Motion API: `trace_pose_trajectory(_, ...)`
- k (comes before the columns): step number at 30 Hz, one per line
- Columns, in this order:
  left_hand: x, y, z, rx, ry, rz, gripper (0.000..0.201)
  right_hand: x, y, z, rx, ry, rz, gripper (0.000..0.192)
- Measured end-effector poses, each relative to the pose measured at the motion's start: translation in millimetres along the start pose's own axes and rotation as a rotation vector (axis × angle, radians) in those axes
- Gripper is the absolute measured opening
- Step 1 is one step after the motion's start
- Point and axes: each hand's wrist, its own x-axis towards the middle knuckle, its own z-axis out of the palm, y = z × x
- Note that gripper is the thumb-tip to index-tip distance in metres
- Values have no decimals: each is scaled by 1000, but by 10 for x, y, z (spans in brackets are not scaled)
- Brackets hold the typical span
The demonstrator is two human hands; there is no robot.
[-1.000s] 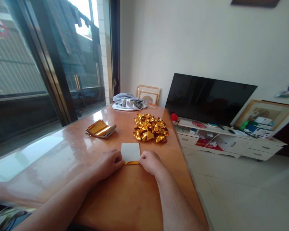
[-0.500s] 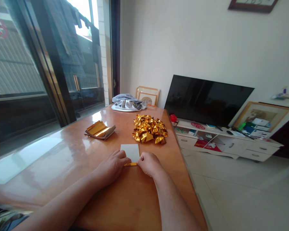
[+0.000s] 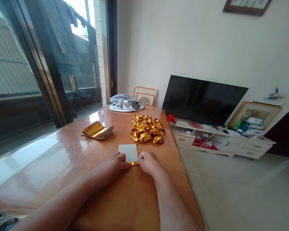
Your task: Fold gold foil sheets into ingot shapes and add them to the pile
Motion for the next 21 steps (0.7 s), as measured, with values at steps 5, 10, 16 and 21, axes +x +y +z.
trace_pose_trajectory(5, 4, -2, -4, -6, -4, -4, 35, -32, 20, -70, -17, 58, 40, 24)
trace_pose_trajectory(10, 2, 0, -4, -6, -2, -13, 35, -117, -93, -96, -152, 47, 65, 44)
trace_pose_trajectory(16, 1, 23, -28, -9, -18, -33, 36, -148, -159, -150, -310, -18, 129, 52)
trace_pose_trajectory(21, -3, 49, -56, -16, -19, -38, 37, -97, -48, -134, -195, -30, 131, 37)
